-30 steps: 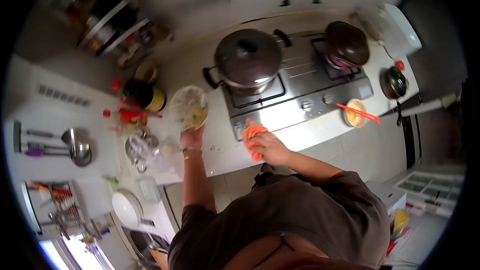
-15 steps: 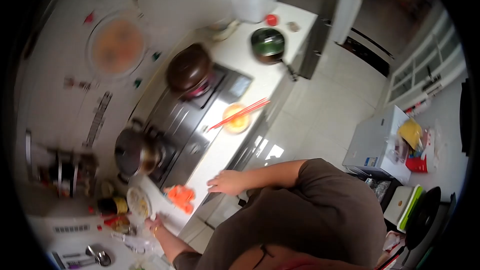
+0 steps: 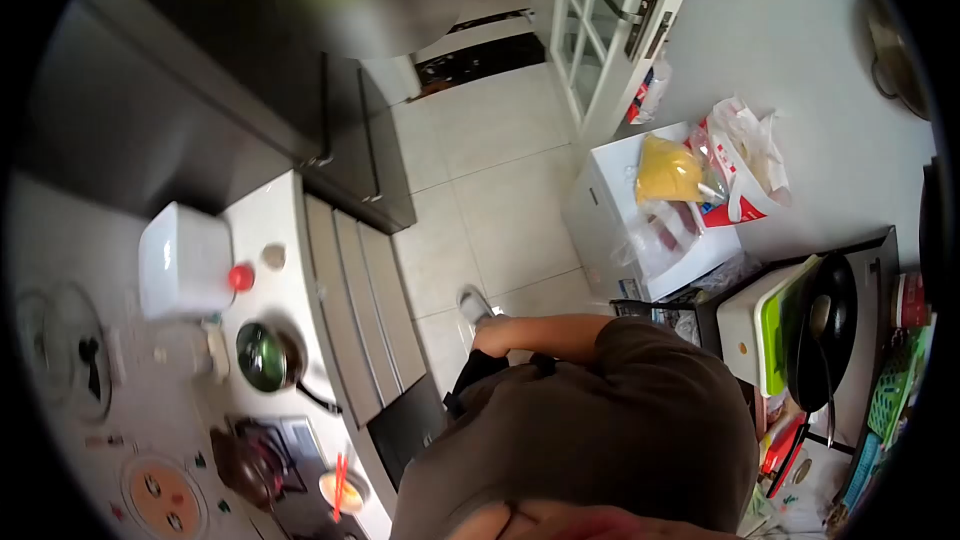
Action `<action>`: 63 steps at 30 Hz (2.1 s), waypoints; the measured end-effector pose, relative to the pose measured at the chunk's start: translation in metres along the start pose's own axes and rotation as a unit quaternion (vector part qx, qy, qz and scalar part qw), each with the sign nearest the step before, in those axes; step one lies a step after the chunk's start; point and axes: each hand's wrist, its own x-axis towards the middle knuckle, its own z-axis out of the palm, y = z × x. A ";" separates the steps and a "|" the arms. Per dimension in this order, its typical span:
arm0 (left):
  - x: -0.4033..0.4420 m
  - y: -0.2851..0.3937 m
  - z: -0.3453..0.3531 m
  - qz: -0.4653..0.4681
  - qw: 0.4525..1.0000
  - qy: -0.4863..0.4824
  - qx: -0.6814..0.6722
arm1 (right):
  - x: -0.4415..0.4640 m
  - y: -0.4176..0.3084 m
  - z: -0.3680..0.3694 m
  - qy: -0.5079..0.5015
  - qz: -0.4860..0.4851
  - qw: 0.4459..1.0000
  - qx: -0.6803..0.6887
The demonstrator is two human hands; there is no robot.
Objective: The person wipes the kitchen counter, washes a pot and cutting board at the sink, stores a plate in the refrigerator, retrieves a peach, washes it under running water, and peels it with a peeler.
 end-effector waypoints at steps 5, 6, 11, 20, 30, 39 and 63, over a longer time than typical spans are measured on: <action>0.105 0.146 0.055 -0.045 0.962 -0.168 0.212 | 0.024 0.172 -0.002 -0.047 0.037 0.996 0.067; 0.122 0.181 0.064 -0.050 0.951 -0.191 0.238 | 0.037 0.226 0.029 -0.040 0.060 0.995 0.072; 0.204 0.367 0.129 -0.087 0.914 -0.276 0.286 | -0.084 0.303 -0.061 -0.039 0.322 0.806 0.495; 0.410 0.650 0.258 -0.070 0.892 -0.299 0.332 | -0.028 0.521 -0.197 0.119 0.372 0.665 0.637; 0.505 0.969 0.332 0.013 0.953 -0.182 0.240 | 0.040 0.861 -0.680 0.291 0.218 0.825 0.432; 0.667 1.251 0.412 0.003 0.958 -0.175 0.228 | 0.118 1.108 -0.875 0.266 0.268 0.797 0.471; 1.038 2.001 0.632 -0.016 0.982 -0.100 0.159 | 0.287 1.735 -1.684 0.332 0.166 0.827 0.421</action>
